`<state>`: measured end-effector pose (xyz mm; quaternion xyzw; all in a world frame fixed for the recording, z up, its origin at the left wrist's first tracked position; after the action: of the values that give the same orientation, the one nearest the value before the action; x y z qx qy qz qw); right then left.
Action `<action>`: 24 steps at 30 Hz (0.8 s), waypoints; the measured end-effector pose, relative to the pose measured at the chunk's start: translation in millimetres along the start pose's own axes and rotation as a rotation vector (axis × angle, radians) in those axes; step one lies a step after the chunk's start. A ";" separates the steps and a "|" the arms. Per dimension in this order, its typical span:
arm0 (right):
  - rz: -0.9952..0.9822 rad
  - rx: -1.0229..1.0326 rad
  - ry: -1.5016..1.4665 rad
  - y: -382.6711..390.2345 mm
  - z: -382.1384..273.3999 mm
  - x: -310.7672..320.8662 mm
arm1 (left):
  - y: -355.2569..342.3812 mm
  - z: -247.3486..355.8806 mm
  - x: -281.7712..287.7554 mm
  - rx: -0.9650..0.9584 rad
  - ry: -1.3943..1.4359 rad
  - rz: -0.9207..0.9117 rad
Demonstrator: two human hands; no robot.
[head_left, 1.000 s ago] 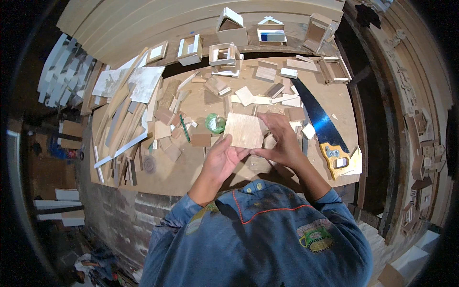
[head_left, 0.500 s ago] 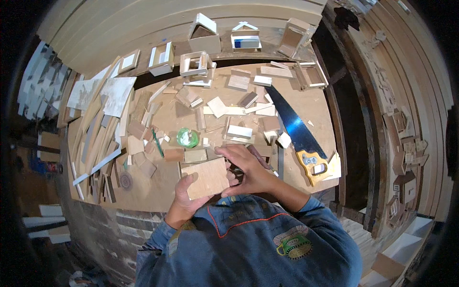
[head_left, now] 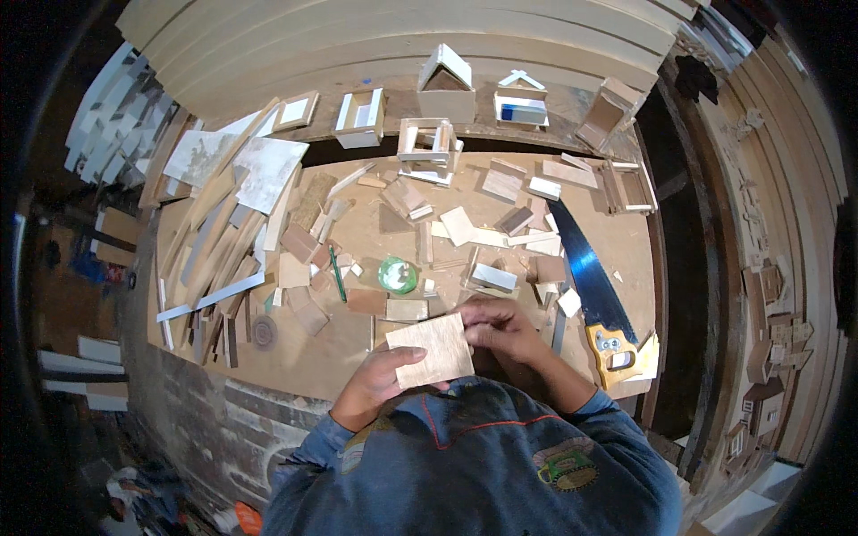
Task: The person constructs small wooden models by cutting wood pieces with a saw, sanding the edges with sandpaper, and applying glue with a brush to join the components.
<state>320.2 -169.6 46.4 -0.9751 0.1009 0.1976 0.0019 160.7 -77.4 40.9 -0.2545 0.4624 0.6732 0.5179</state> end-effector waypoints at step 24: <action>0.100 0.137 1.595 -281.1 -75.2 101.1 | -4.2 90.7 33.5 -0.436 0.404 0.088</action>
<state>495.8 82.6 66.6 -0.8144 0.1274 -0.5657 -0.0198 165.9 18.6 52.0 -0.4682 0.4111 0.7141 0.3191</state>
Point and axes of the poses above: each hand's wrist, its own y-axis away from the middle knuckle, its own x-axis out of the back of the hand, z = x × y, the point moved 5 cm from there along -y, towards the middle knuckle, and after that the axes turned 4 degrees about y, right-handed, at the moved point
